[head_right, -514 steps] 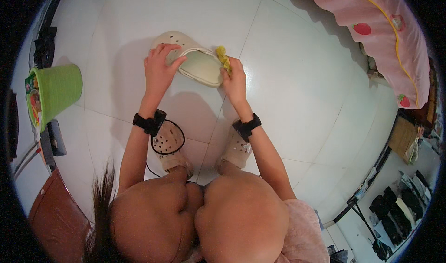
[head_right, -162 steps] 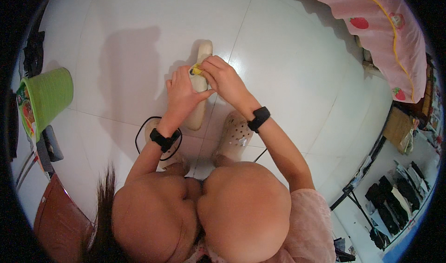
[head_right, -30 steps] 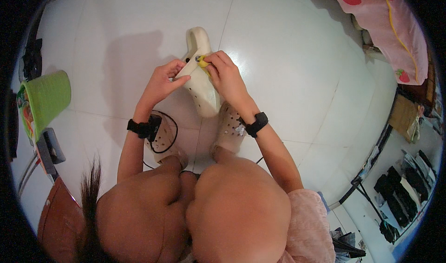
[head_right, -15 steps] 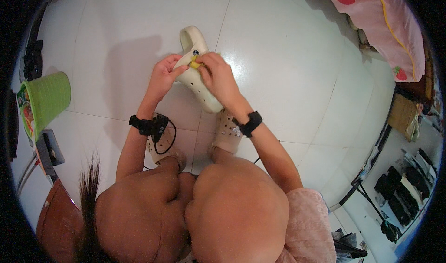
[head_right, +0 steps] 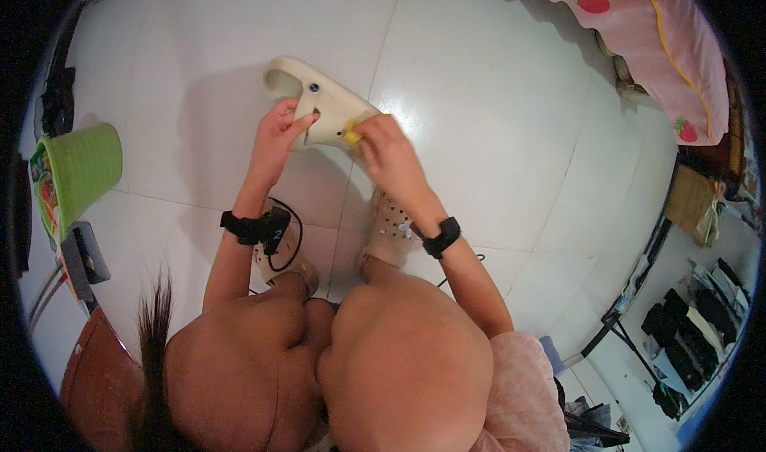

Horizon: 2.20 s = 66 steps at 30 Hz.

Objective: The person wipes the exterior surface and sides of a shoe with a yellow cloth.

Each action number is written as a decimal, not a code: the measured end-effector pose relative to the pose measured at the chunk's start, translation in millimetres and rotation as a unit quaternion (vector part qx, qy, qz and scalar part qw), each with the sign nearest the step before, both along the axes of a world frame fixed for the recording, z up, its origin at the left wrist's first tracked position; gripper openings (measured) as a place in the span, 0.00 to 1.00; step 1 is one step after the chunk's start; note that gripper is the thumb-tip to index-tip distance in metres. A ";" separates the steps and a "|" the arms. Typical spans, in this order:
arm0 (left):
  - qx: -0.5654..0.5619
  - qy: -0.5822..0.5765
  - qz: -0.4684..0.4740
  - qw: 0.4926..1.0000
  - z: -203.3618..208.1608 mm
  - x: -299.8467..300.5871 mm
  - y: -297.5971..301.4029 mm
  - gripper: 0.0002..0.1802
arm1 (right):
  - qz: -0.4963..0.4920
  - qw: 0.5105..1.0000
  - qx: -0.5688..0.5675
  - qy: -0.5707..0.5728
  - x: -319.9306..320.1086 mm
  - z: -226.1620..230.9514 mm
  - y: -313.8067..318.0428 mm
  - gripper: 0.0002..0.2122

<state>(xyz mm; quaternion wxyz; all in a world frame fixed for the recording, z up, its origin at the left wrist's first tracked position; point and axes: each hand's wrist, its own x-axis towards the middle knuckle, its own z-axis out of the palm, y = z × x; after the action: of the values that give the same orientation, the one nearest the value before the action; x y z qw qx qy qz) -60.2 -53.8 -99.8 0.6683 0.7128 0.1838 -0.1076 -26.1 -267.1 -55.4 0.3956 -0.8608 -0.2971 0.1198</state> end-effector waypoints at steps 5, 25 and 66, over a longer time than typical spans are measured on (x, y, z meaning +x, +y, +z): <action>-0.144 0.000 0.073 0.987 23.0 1.1 7.2 0.12 | -0.144 0.985 0.033 0.084 26.8 9.7 -7.0 0.06; -0.119 -0.042 0.075 0.989 0.2 -4.3 0.7 0.18 | -0.109 0.934 0.112 0.321 43.0 -10.8 55.7 0.06; -0.019 0.023 -0.015 0.999 -4.1 7.7 55.5 0.17 | 0.002 0.996 0.083 0.007 56.4 -22.5 78.9 0.05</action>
<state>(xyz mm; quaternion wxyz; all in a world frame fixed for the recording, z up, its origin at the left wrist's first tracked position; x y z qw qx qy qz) -52.5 1.7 -104.0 0.6756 0.7000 0.1862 -0.1376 30.3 -188.2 -78.0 0.4677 -0.8233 -0.3052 0.1015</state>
